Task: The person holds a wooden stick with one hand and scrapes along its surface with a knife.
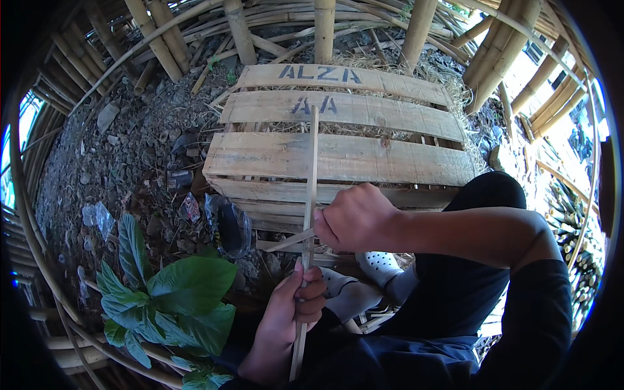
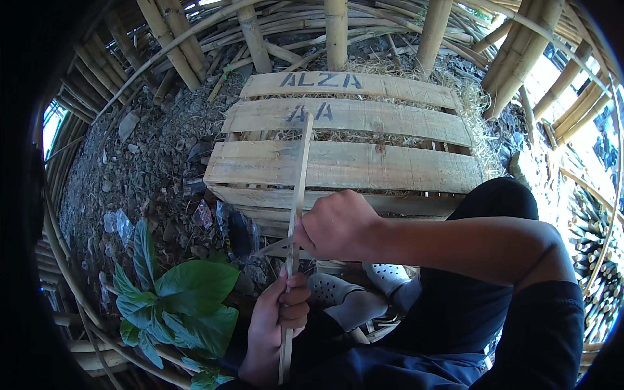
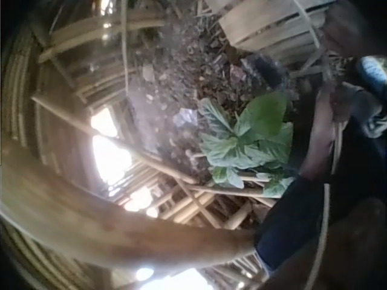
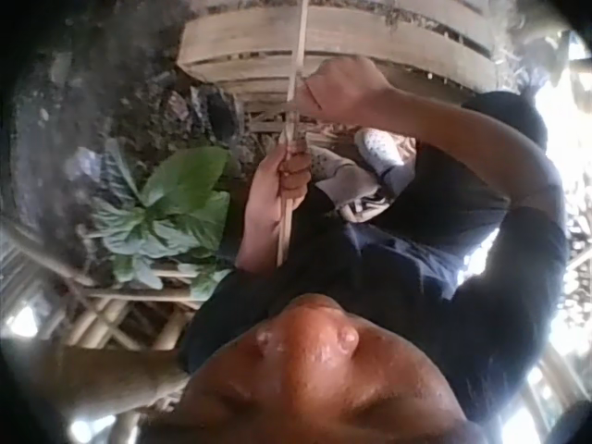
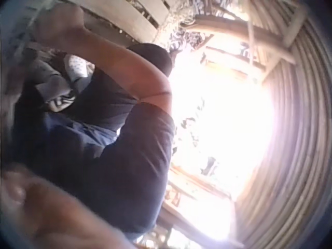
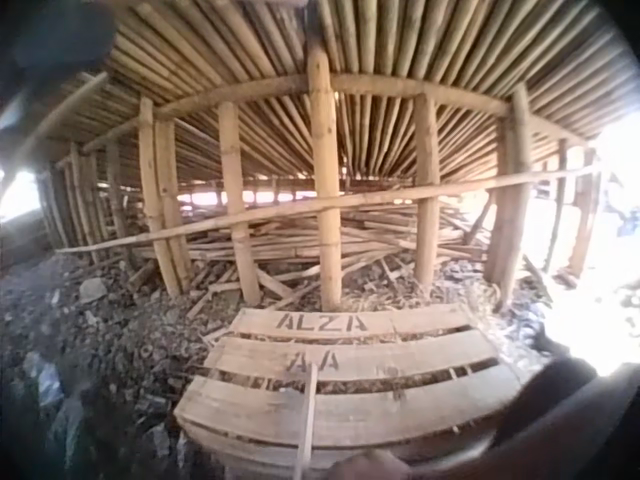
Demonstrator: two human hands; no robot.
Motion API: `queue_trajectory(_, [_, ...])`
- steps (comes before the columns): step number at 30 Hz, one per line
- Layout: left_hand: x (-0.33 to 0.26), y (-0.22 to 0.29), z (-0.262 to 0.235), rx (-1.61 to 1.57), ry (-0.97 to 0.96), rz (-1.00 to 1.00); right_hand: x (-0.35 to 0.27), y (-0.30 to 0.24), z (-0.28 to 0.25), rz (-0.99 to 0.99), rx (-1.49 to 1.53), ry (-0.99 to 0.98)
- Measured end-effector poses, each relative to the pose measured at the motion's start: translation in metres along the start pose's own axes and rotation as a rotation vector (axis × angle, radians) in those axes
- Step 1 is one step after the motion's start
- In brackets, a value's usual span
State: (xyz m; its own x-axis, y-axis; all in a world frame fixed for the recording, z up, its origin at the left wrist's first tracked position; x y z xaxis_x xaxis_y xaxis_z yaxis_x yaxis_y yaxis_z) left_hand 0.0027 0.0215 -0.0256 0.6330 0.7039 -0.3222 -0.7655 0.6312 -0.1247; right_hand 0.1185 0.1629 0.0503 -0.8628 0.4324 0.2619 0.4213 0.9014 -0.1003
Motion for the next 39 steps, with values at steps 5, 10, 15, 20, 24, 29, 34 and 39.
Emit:
queue_trajectory(5, [0.0, 0.0, 0.001, 0.039, 0.041, 0.019, 0.006, -0.001, -0.016, 0.018, -0.007, 0.134])
queue_trajectory(10, [0.0, 0.0, 0.003, 0.074, 0.082, 0.027, 0.005, 0.011, 0.004, 0.241, 0.079, -0.209])
queue_trajectory(15, [-0.002, 0.001, 0.004, 0.114, 0.092, 0.016, 0.009, 0.02, 0.002, 0.115, -0.012, -0.165])
queue_trajectory(20, [-0.003, 0.003, 0.005, 0.056, 0.069, 0.015, 0.01, 0.021, 0.001, 0.052, -0.067, -0.031])
queue_trajectory(24, [-0.002, 0.002, 0.006, -0.005, 0.047, 0.003, 0.009, 0.027, 0.003, 0.011, -0.062, -0.017])
queue_trajectory(29, [-0.012, -0.006, 0.009, 0.006, 0.016, -0.037, 0.027, 0.077, -0.006, 0.379, -0.146, -0.194])
queue_trajectory(34, [-0.009, -0.006, 0.004, 0.0, 0.024, -0.047, 0.016, 0.009, -0.009, 0.278, -0.044, -0.393])
queue_trajectory(39, [-0.007, -0.009, 0.016, 0.084, 0.115, -0.021, 0.026, 0.08, -0.014, 0.477, -0.138, -0.337])
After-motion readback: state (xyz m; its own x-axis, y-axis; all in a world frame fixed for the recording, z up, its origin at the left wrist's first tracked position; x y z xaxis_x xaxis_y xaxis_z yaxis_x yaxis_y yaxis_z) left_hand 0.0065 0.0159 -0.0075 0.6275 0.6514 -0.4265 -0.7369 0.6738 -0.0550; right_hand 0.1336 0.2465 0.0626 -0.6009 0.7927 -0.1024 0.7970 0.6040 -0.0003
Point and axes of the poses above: each hand's wrist, its own x-axis towards the middle knuckle, its own z-axis out of the palm, y = z × x, the point moved 3 cm from there along x, towards the middle knuckle, and after that the axes turned 4 degrees about -z, right-handed, at the moved point
